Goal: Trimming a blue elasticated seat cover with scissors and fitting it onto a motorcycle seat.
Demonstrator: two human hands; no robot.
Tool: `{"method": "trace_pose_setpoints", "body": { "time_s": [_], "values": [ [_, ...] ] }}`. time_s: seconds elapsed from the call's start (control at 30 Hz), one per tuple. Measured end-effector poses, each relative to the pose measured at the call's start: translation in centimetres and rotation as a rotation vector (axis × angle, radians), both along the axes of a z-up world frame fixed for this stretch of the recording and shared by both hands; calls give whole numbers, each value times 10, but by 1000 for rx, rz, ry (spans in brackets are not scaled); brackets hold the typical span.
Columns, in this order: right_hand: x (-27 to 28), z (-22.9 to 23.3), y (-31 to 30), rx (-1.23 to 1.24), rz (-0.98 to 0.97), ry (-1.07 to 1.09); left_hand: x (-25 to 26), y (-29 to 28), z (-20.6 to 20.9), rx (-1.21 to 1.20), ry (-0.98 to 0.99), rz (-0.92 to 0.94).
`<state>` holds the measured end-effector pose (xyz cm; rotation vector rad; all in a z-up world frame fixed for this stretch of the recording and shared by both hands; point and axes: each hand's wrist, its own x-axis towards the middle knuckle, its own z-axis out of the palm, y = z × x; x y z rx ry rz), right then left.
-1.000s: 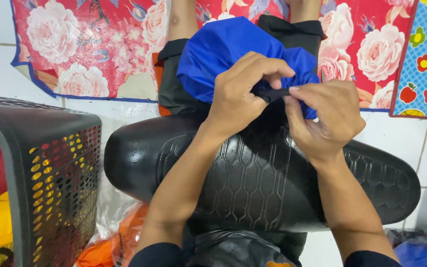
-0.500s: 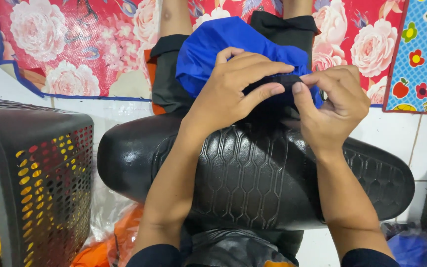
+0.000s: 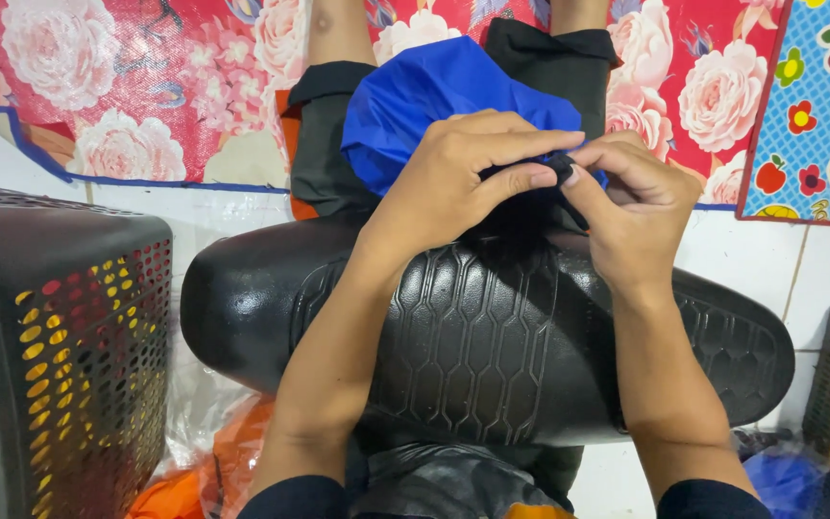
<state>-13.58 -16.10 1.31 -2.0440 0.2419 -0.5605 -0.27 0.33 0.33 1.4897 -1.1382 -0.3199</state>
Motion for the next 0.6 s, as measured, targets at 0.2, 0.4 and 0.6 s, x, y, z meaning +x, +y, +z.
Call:
{"method": "trace_pose_setpoints", "body": {
  "time_s": [0.2,0.4,0.6],
  "values": [
    [-4,-13,-8,237,-1,62,-5,-3,8,-60,197,32],
    [1,12,-32,138,111,203,-7,-8,7,-59,86,173],
    [-13,-85,-163,-238,-150,808,-6,-10,7,-17,87,192]
  ]
}}
